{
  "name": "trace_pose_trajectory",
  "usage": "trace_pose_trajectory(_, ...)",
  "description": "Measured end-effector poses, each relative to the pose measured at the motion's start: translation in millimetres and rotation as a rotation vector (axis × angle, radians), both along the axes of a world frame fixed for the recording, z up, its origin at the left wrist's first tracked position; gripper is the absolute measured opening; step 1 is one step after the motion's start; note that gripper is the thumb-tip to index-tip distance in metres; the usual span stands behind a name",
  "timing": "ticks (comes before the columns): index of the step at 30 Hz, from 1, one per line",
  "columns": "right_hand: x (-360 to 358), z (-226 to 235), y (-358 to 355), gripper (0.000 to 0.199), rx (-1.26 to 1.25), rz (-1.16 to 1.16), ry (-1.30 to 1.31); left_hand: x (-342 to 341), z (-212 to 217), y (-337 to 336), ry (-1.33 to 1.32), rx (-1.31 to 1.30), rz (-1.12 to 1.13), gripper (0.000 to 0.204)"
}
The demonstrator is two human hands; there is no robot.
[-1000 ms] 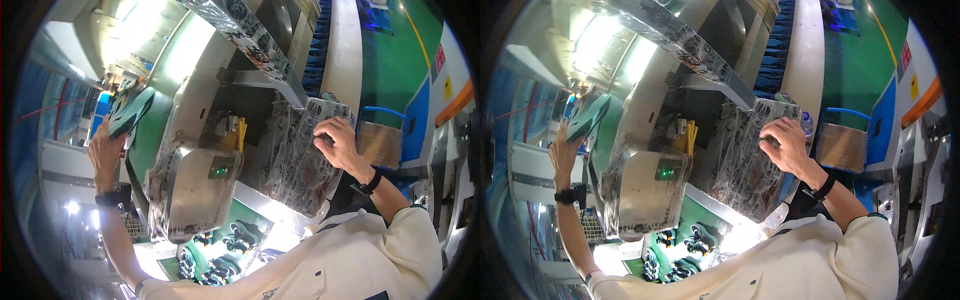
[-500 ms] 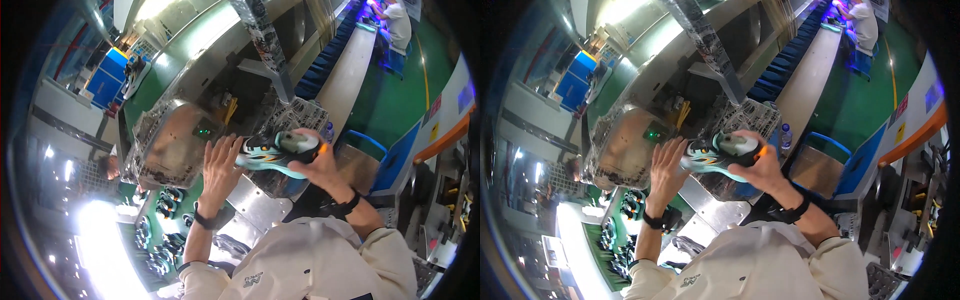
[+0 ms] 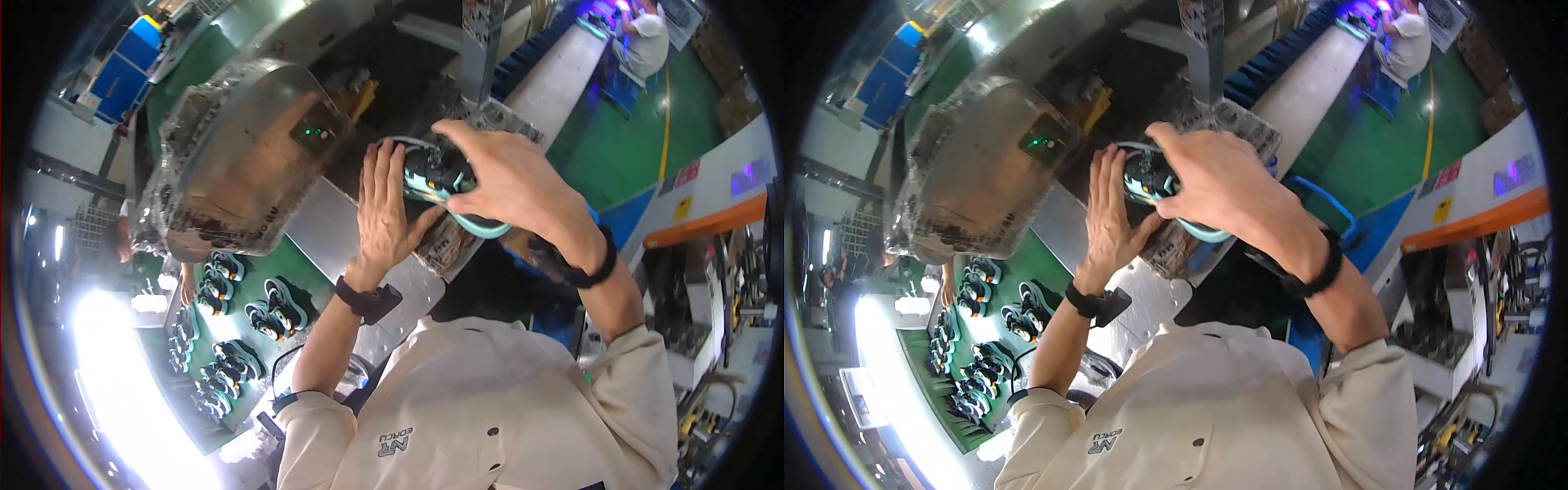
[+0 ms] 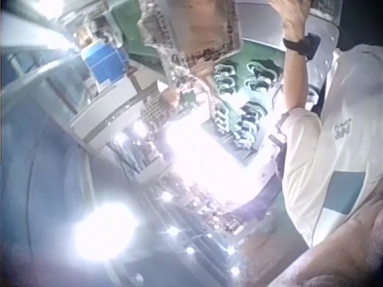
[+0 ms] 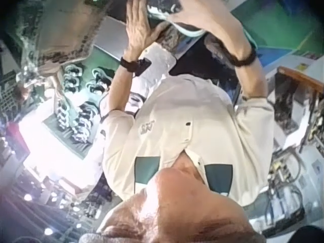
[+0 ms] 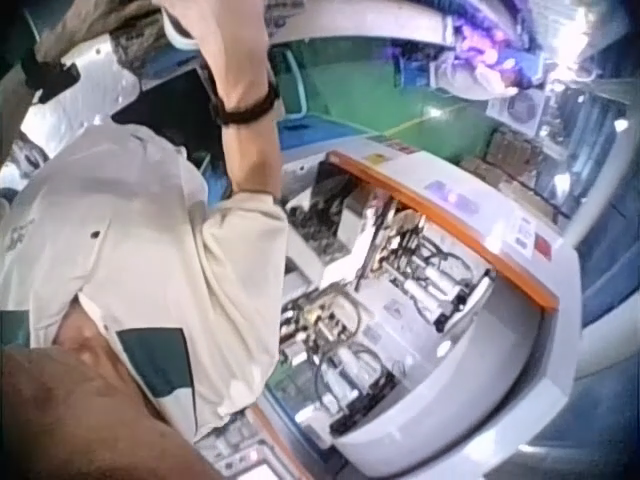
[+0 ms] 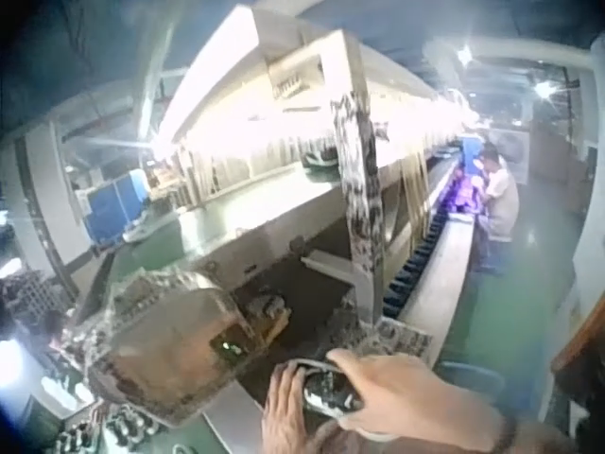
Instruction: Operating industrial shoe-pressing and component-attaching machinery on a factory assembly line.
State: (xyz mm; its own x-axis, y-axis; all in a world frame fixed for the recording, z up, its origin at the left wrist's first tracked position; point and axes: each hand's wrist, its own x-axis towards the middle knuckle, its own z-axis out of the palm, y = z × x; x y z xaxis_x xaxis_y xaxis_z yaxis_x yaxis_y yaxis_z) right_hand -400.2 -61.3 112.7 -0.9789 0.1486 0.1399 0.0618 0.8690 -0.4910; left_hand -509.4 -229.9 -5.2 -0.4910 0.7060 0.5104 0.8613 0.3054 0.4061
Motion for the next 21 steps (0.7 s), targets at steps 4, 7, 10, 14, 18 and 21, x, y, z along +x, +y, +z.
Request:
trace_pose_trajectory(4, -27.1, -32.0, -8.8, 0.058, 0.088, -0.106, -0.079, -8.0, -10.4, 1.7, -0.026, 0.034, -0.018, 0.099)
trace_pose_trajectory(7, -24.5, -30.9, -9.0, 0.049, 0.005, -0.087, 0.042, -9.6, -7.8, 2.3, -0.057, 0.051, -0.024, 0.097)
trace_pose_trajectory(10, -23.5, -41.9, -7.2, 0.058, 0.076, -0.070, 0.159, -14.4, -12.7, 1.1, -0.015, 0.115, -0.056, 0.094)
trace_pose_trajectory(14, -26.1, -52.3, -12.2, 0.057, 0.045, -0.157, 0.151, -13.0, -21.7, -0.7, -0.010, 0.142, -0.038, 0.093)
trace_pose_trajectory(18, -13.8, -59.6, -14.5, 0.054, 0.069, -0.268, 0.301, -9.6, -24.4, 1.6, -0.008, 0.177, -0.061, 0.096)
trace_pose_trajectory(21, 14.0, -61.8, -17.1, 0.057, -0.021, -0.319, 0.443, -2.2, -21.9, 0.5, -0.030, 0.133, -0.075, 0.092)
